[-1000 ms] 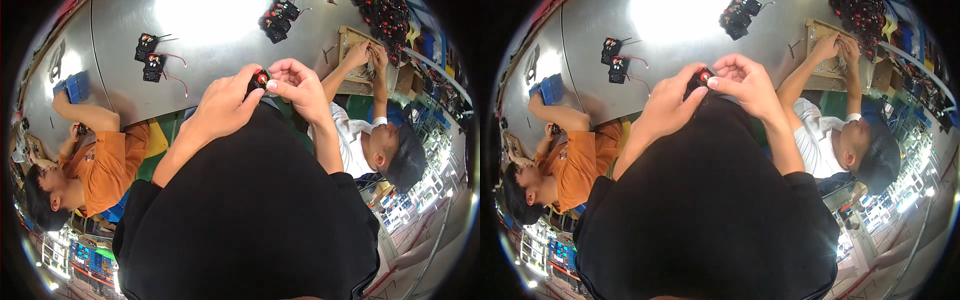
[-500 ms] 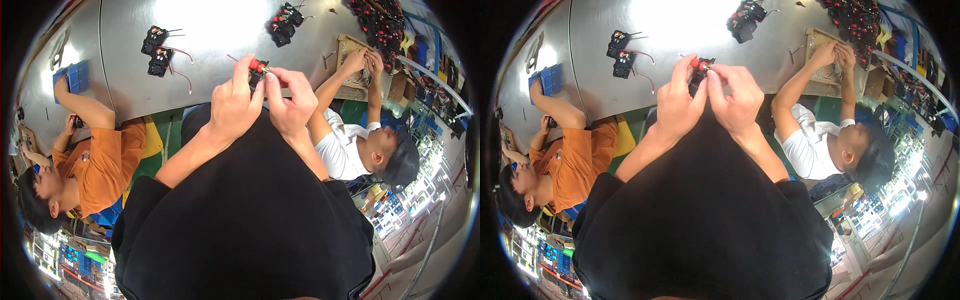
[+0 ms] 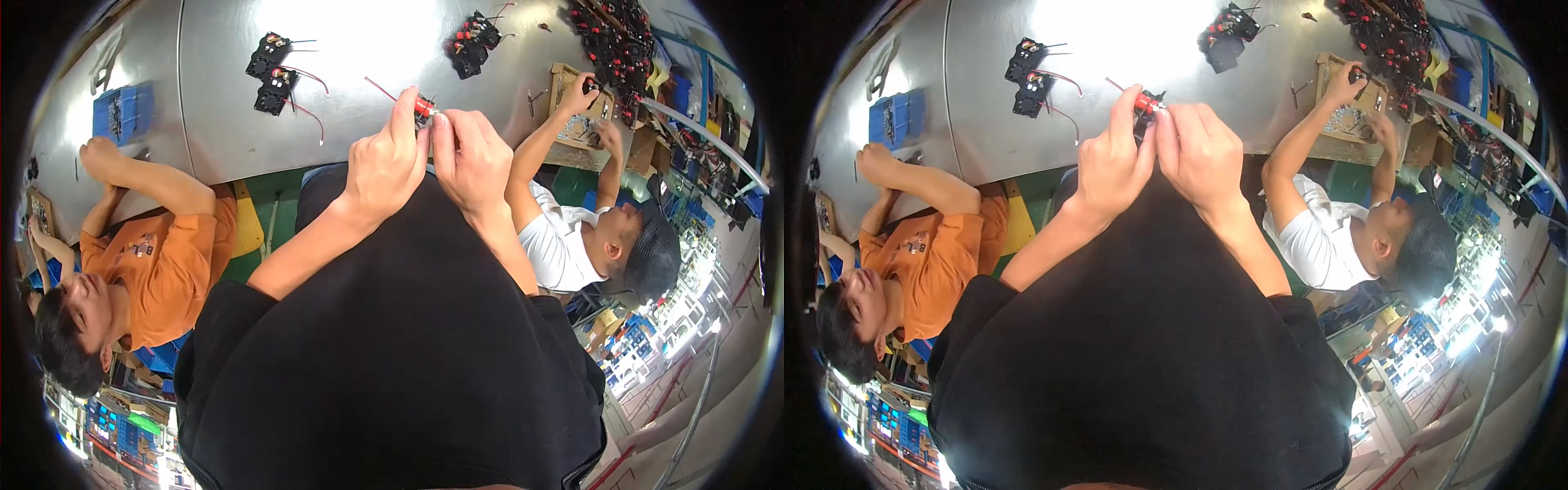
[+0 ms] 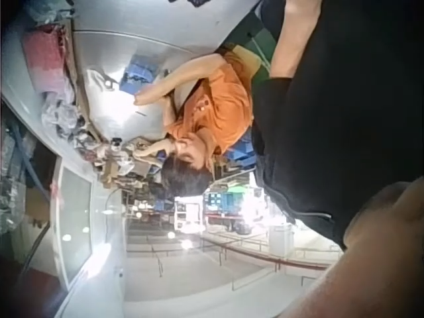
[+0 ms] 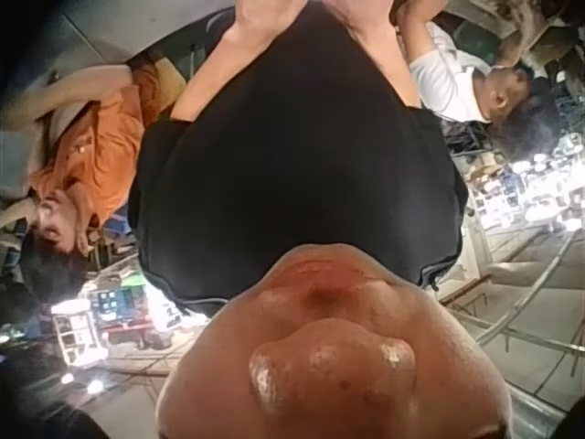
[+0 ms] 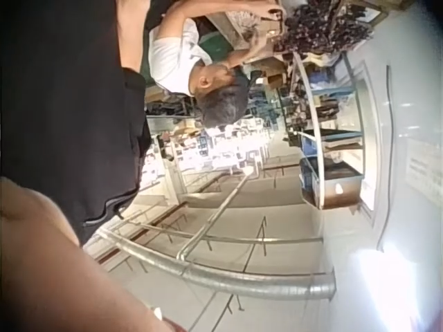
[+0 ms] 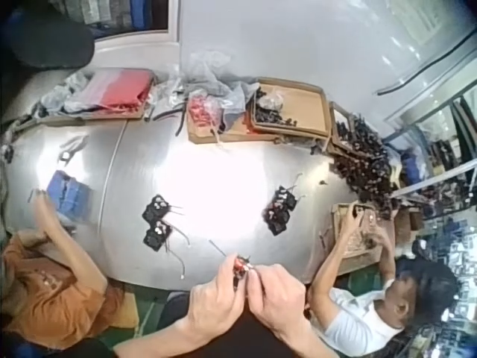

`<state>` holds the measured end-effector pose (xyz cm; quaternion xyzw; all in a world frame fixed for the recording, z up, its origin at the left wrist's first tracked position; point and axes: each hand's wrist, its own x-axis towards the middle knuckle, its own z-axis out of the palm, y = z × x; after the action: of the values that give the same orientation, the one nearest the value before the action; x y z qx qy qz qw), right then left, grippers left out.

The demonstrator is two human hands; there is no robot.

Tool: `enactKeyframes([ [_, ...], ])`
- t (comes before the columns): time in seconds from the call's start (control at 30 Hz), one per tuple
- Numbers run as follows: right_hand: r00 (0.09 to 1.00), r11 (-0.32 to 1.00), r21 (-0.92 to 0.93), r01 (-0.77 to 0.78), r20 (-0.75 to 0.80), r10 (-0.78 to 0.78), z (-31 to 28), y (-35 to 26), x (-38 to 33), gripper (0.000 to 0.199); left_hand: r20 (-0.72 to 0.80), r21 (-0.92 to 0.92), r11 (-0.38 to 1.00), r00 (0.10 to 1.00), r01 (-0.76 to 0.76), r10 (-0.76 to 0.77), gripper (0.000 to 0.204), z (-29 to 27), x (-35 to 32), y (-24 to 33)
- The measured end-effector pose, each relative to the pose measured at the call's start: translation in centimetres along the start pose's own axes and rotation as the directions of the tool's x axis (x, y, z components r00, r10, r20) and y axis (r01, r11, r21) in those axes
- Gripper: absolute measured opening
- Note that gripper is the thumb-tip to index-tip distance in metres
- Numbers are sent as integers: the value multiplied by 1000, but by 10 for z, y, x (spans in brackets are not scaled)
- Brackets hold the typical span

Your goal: Connecting wires and small modules to assemble electronic components at a workbench.

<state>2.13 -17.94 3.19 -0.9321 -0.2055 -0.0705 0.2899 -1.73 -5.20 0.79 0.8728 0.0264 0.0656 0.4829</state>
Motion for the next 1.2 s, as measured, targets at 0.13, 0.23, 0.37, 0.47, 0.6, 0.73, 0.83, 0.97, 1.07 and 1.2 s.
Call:
enactKeyframes([
  [0.13,995,997,36,-67,70,64,-7,-3,3,15,-11,90,996,1000,-13,14,52,0,-1,3],
  [0.23,995,970,242,-21,-88,44,-11,-8,-2,20,-93,62,998,996,1,4,53,6,-3,9],
  [0.37,997,994,88,71,9,-72,-13,4,-11,24,-120,109,991,991,72,-59,51,16,-13,18],
  [0.47,999,990,141,-14,40,9,-17,10,-16,26,-145,118,984,983,134,-117,49,26,-22,26],
  [0.6,991,970,200,136,-24,-133,-23,23,-27,26,-184,166,980,979,114,-83,54,39,-30,37],
  [0.73,998,975,217,45,43,-55,-24,29,-38,24,-229,211,965,968,154,-104,53,49,-39,38],
  [0.83,994,952,289,95,17,-105,-25,31,-39,21,-232,254,944,961,209,-150,52,51,-47,48],
  [0.97,983,914,389,120,80,-164,-30,39,-37,16,-254,271,949,963,163,-93,52,49,-55,45],
  [1.07,968,912,377,162,118,-221,-32,40,-33,12,-222,191,967,967,168,-125,52,45,-56,48],
  [1.2,962,947,208,244,70,-263,-25,37,-38,13,-200,159,977,973,146,-113,50,39,-51,43],
])
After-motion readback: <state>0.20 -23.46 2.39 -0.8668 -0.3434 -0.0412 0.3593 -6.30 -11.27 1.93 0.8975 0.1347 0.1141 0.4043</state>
